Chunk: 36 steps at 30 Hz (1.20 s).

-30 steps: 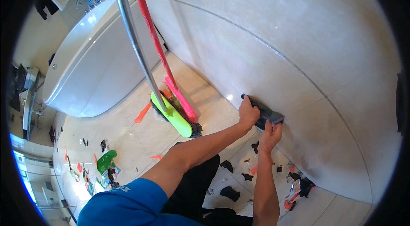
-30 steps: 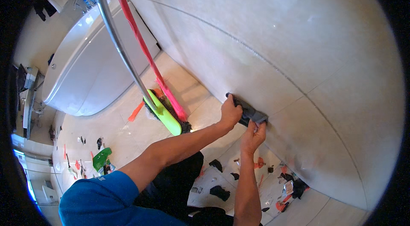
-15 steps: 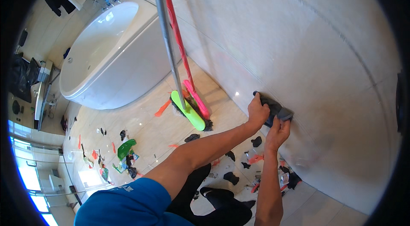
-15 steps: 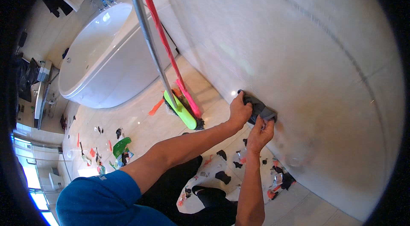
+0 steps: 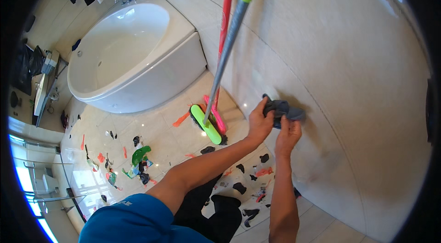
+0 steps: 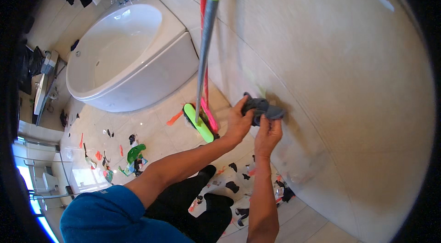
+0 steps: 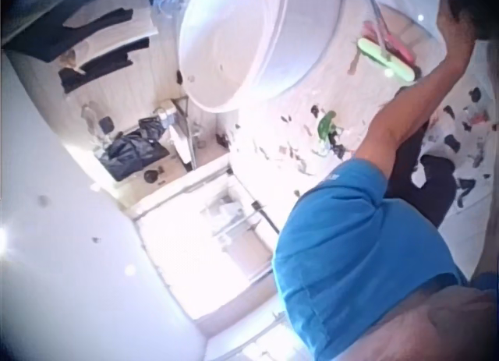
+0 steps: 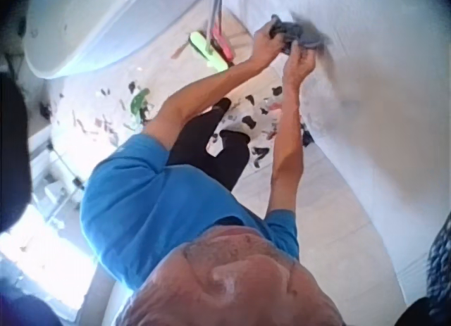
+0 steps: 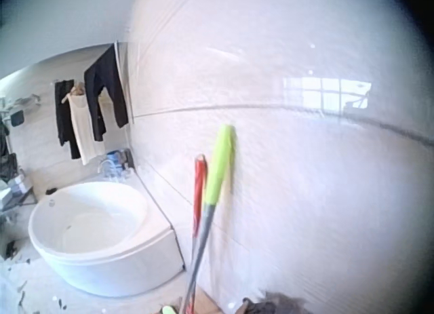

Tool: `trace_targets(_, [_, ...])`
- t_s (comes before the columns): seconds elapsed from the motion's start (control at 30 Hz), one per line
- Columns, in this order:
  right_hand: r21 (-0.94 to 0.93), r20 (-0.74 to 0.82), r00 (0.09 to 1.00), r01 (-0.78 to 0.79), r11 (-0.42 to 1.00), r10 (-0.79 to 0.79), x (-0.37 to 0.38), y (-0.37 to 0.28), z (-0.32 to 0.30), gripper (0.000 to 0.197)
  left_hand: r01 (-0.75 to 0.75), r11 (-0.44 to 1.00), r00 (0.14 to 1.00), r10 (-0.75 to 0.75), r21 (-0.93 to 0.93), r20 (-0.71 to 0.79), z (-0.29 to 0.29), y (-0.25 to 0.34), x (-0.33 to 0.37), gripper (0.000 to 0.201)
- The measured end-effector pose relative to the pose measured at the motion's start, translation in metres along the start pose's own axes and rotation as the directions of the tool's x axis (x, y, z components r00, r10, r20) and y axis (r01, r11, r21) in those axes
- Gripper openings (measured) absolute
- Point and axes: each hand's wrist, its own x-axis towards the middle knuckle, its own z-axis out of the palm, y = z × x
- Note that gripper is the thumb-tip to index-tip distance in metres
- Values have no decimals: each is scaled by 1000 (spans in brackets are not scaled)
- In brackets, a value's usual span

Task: The person kneels on the floor and wipes the lower section of a tiled wall with a dark cloth. They move along the wall, cleaning the area near the floor and around a white sink.

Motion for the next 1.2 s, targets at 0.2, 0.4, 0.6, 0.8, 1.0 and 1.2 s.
trace_targets(0.2, [103,149,988,-50,993,34,0,-50,88,20,-117,989,984,102,-92,-146,-74,77,19,47])
trace_targets(0.4, [119,223,973,-81,990,52,11,-73,142,20,-154,987,968,143,-37,-208,-118,106,56,49])
trace_targets(0.6, [-75,290,955,-49,996,68,42,-80,174,20,-321,932,889,358,169,-284,-126,128,97,48])
trace_targets(0.8, [-271,275,961,57,961,20,60,-70,192,23,-223,973,954,231,66,-190,-131,126,154,44])
trace_targets(1.0, [-286,280,960,110,952,-27,68,-54,214,32,-191,976,980,195,100,-36,-137,112,205,50])
trace_targets(1.2, [-259,125,992,20,966,13,69,-50,231,33,-90,996,939,78,21,335,-134,114,235,57])
